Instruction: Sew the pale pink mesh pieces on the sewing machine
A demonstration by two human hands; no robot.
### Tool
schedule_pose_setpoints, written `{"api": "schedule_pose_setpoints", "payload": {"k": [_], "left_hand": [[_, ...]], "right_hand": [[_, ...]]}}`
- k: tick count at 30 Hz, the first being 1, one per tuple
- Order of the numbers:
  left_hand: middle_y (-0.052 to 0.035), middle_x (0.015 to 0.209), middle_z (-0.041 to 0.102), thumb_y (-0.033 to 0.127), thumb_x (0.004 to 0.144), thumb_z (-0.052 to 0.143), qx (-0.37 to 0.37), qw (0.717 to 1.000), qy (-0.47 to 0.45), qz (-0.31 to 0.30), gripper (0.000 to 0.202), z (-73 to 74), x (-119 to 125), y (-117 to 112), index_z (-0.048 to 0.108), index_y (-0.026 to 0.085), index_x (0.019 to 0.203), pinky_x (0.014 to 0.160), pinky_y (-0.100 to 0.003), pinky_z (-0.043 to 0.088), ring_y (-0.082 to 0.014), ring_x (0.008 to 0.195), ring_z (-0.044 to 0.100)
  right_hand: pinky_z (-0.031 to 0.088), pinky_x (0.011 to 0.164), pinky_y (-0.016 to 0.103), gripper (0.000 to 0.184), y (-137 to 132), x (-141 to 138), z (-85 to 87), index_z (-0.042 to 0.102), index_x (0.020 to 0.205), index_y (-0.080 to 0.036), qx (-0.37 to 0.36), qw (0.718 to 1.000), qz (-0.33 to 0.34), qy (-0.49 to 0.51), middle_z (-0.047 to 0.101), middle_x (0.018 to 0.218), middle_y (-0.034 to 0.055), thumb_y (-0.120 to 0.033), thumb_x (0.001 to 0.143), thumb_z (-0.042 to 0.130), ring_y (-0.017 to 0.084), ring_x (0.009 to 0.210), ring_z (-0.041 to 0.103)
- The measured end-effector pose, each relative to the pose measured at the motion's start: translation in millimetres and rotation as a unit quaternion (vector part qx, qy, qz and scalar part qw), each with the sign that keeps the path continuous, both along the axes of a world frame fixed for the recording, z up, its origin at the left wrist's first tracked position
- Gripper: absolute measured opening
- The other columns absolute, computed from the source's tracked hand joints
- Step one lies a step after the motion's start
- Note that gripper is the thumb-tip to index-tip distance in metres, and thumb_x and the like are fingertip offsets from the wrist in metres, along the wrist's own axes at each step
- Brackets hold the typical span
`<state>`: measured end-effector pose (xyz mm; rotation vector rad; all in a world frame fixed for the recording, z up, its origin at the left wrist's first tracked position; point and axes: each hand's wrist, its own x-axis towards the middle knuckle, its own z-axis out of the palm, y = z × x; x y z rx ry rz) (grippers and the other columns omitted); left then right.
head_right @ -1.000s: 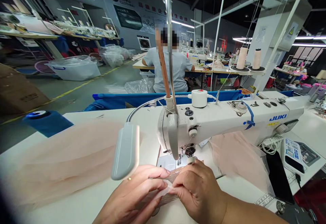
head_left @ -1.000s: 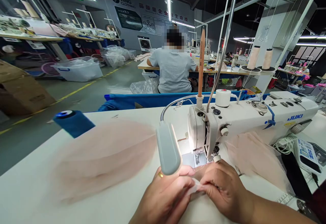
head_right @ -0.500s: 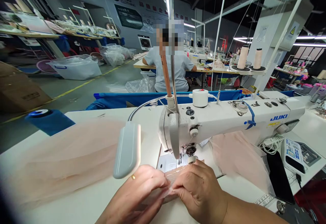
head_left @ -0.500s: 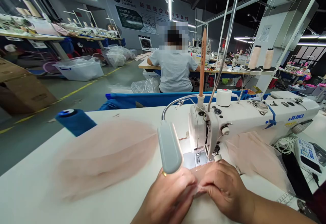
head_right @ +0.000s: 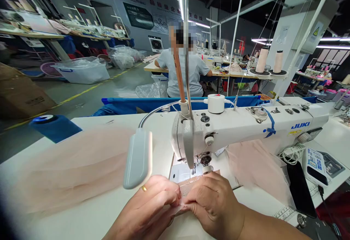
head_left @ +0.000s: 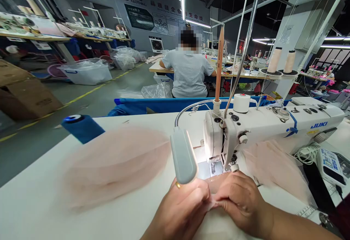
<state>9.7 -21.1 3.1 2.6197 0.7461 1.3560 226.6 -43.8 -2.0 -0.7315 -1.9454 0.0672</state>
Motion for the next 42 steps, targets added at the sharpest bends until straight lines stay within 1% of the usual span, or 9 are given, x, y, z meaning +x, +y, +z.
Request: {"api": "schedule_pose_setpoints", "payload": {"k": [3, 5, 12, 17, 21, 24, 28, 33, 42], "left_hand": [[0.0028, 0.077, 0.062, 0.010, 0.112, 0.043, -0.016, 1.000, -0.001, -0.020, 0.029, -0.5, -2, 1, 0.051, 0.025, 0.088, 0.075, -0.031, 0.047, -0.0170, 0.070, 0.056], [0.0016, 0.078, 0.063, 0.012, 0.113, 0.044, -0.031, 1.000, 0.003, 0.000, 0.030, 1.4, -3, 0, 0.054, 0.025, 0.087, 0.076, -0.032, 0.048, -0.0182, 0.071, 0.057], [0.0001, 0.083, 0.065, 0.011, 0.113, 0.045, -0.052, 0.998, 0.014, -0.017, 0.031, 3.9, -5, -3, 0.069, 0.024, 0.098, 0.078, -0.033, 0.046, -0.0178, 0.074, 0.058], [-0.0033, 0.084, 0.065, 0.011, 0.111, 0.046, -0.041, 0.999, 0.023, 0.012, 0.034, -1.7, -10, -1, 0.068, 0.023, 0.087, 0.078, -0.033, 0.048, -0.0203, 0.078, 0.059], [-0.0026, 0.089, 0.068, 0.008, 0.109, 0.049, -0.031, 0.999, 0.021, 0.003, 0.029, -4.4, -10, 0, 0.063, 0.024, 0.090, 0.080, -0.034, 0.048, -0.0202, 0.079, 0.060], [-0.0011, 0.097, 0.072, 0.004, 0.108, 0.047, -0.027, 0.999, 0.013, -0.017, 0.027, -3.8, -8, 0, 0.062, 0.025, 0.099, 0.085, -0.035, 0.047, -0.0187, 0.084, 0.064], [-0.0024, 0.112, 0.076, 0.001, 0.107, 0.044, -0.035, 0.998, 0.019, -0.045, 0.037, 0.9, -7, -1, 0.064, 0.027, 0.126, 0.089, -0.036, 0.044, -0.0194, 0.093, 0.067], [0.0002, 0.092, 0.068, 0.001, 0.102, 0.047, -0.051, 0.997, 0.045, -0.038, 0.031, 3.0, -10, 0, 0.065, 0.026, 0.106, 0.080, -0.035, 0.041, -0.0208, 0.080, 0.058], [-0.0004, 0.092, 0.067, 0.003, 0.109, 0.044, -0.021, 0.998, 0.052, 0.005, 0.030, -9.5, -14, 0, 0.059, 0.025, 0.095, 0.082, -0.038, 0.040, -0.0205, 0.080, 0.052]], "right_hand": [[0.057, 0.071, 0.031, 0.012, 0, 0, -0.4, 0.069, 0.104, -0.024, 0.005, 1.000, -0.005, -0.001, 0.074, 0.083, 0.0010, -0.020, 0.113, 0.063, 0.018, 0.074, 0.069], [0.057, 0.072, 0.031, 0.013, 1, 0, 0.3, 0.069, 0.103, -0.024, 0.010, 1.000, -0.005, -0.003, 0.074, 0.083, 0.0011, -0.020, 0.113, 0.062, 0.018, 0.074, 0.068], [0.057, 0.072, 0.030, 0.014, 2, -1, 8.2, 0.067, 0.102, -0.024, 0.021, 1.000, 0.019, -0.001, 0.075, 0.084, 0.0013, -0.018, 0.113, 0.061, 0.018, 0.074, 0.068], [0.058, 0.071, 0.029, 0.020, 0, -1, 12.8, 0.067, 0.101, -0.024, 0.034, 0.999, 0.013, -0.008, 0.072, 0.081, 0.0013, -0.020, 0.116, 0.055, 0.017, 0.072, 0.065], [0.058, 0.072, 0.030, 0.019, 1, -1, 8.4, 0.067, 0.104, -0.024, 0.049, 0.999, 0.016, -0.017, 0.074, 0.080, 0.0009, -0.017, 0.116, 0.054, 0.018, 0.073, 0.064], [0.059, 0.075, 0.029, 0.019, 3, -1, 4.6, 0.069, 0.105, -0.022, 0.065, 0.997, 0.023, -0.019, 0.075, 0.081, 0.0011, -0.012, 0.113, 0.056, 0.018, 0.075, 0.065], [0.056, 0.072, 0.027, 0.026, 4, -1, 5.8, 0.070, 0.100, -0.022, 0.083, 0.996, 0.023, -0.027, 0.072, 0.079, 0.0012, -0.011, 0.114, 0.051, 0.016, 0.074, 0.063], [0.052, 0.068, 0.027, 0.030, 3, -2, 9.1, 0.070, 0.098, -0.022, 0.096, 0.995, -0.004, -0.039, 0.071, 0.076, -0.0006, -0.015, 0.117, 0.049, 0.015, 0.071, 0.059], [0.052, 0.071, 0.028, 0.021, 1, 1, 5.1, 0.071, 0.103, -0.023, 0.095, 0.995, -0.007, -0.043, 0.071, 0.079, -0.0005, -0.013, 0.113, 0.056, 0.016, 0.074, 0.061]]}}
